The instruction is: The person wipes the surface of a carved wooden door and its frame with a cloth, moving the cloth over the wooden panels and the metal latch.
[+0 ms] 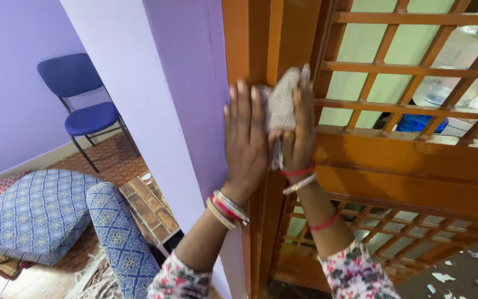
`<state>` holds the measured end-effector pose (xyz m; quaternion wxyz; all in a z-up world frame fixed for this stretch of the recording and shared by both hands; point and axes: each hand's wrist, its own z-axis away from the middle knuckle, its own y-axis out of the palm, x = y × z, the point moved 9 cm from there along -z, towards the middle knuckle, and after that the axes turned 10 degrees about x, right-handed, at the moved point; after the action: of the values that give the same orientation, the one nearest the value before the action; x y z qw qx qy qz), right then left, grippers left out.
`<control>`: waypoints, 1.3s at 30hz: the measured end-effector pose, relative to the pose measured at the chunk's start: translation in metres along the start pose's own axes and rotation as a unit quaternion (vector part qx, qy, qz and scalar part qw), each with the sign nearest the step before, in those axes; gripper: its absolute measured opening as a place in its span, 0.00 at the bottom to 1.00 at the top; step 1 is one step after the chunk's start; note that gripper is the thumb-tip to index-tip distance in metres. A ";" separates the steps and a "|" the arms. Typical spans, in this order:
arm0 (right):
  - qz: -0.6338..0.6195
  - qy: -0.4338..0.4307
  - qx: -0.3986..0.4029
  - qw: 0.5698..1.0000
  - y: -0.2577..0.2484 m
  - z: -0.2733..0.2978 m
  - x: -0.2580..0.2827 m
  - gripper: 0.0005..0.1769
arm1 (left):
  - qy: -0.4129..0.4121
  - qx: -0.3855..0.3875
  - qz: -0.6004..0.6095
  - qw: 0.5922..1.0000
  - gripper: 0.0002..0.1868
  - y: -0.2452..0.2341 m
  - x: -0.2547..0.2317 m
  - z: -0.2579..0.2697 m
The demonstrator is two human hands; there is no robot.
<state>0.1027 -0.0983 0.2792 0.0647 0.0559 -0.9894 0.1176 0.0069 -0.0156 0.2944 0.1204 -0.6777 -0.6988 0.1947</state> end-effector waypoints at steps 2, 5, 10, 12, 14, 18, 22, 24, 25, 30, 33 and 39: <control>-0.010 0.007 0.003 1.000 -0.005 -0.018 0.000 0.42 | -0.009 0.006 -0.001 1.000 0.40 -0.008 -0.004 -0.012; -0.024 0.002 -0.009 1.000 -0.004 -0.018 -0.002 0.43 | 0.015 -0.046 0.003 0.999 0.44 -0.012 -0.004 -0.014; -0.062 0.048 0.019 0.997 0.021 0.072 -0.009 0.41 | -0.005 0.037 0.012 0.999 0.45 0.042 0.013 0.081; -0.060 0.053 0.015 0.997 0.030 0.098 -0.008 0.41 | -0.009 0.041 -0.005 0.999 0.45 0.061 0.019 0.102; -0.058 0.058 0.016 0.996 0.030 0.104 -0.013 0.41 | -0.015 0.028 -0.028 0.999 0.43 0.064 0.019 0.108; -0.060 -0.023 -0.007 0.998 0.013 0.055 -0.011 0.36 | 0.004 0.022 -0.049 0.999 0.43 0.040 0.009 0.058; -0.037 -0.013 -0.004 0.999 0.001 -0.007 -0.024 0.37 | -0.006 0.030 -0.031 0.999 0.44 0.006 0.001 0.000; -0.039 -0.015 -0.005 0.999 -0.002 -0.014 -0.021 0.39 | 0.007 -0.001 -0.051 0.999 0.44 -0.007 -0.008 -0.010; -0.040 -0.019 -0.006 0.999 -0.003 -0.012 -0.020 0.41 | 0.004 0.003 -0.051 0.999 0.44 -0.009 -0.009 -0.008; -0.035 -0.017 -0.010 0.999 0.003 0.028 -0.022 0.41 | 0.000 0.013 -0.015 1.000 0.46 0.010 -0.003 0.032; -0.069 0.012 -0.007 0.998 0.015 0.079 -0.030 0.37 | -0.005 0.048 -0.011 0.999 0.44 0.044 0.010 0.086; -0.091 0.094 -0.002 0.991 0.062 0.230 -0.063 0.36 | 0.006 0.098 -0.048 0.994 0.38 0.130 0.034 0.224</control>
<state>0.1310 -0.0871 0.0342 0.1684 0.1347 -0.9698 0.1143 0.0254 -0.0052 0.0342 0.1997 -0.6294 -0.7073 0.2523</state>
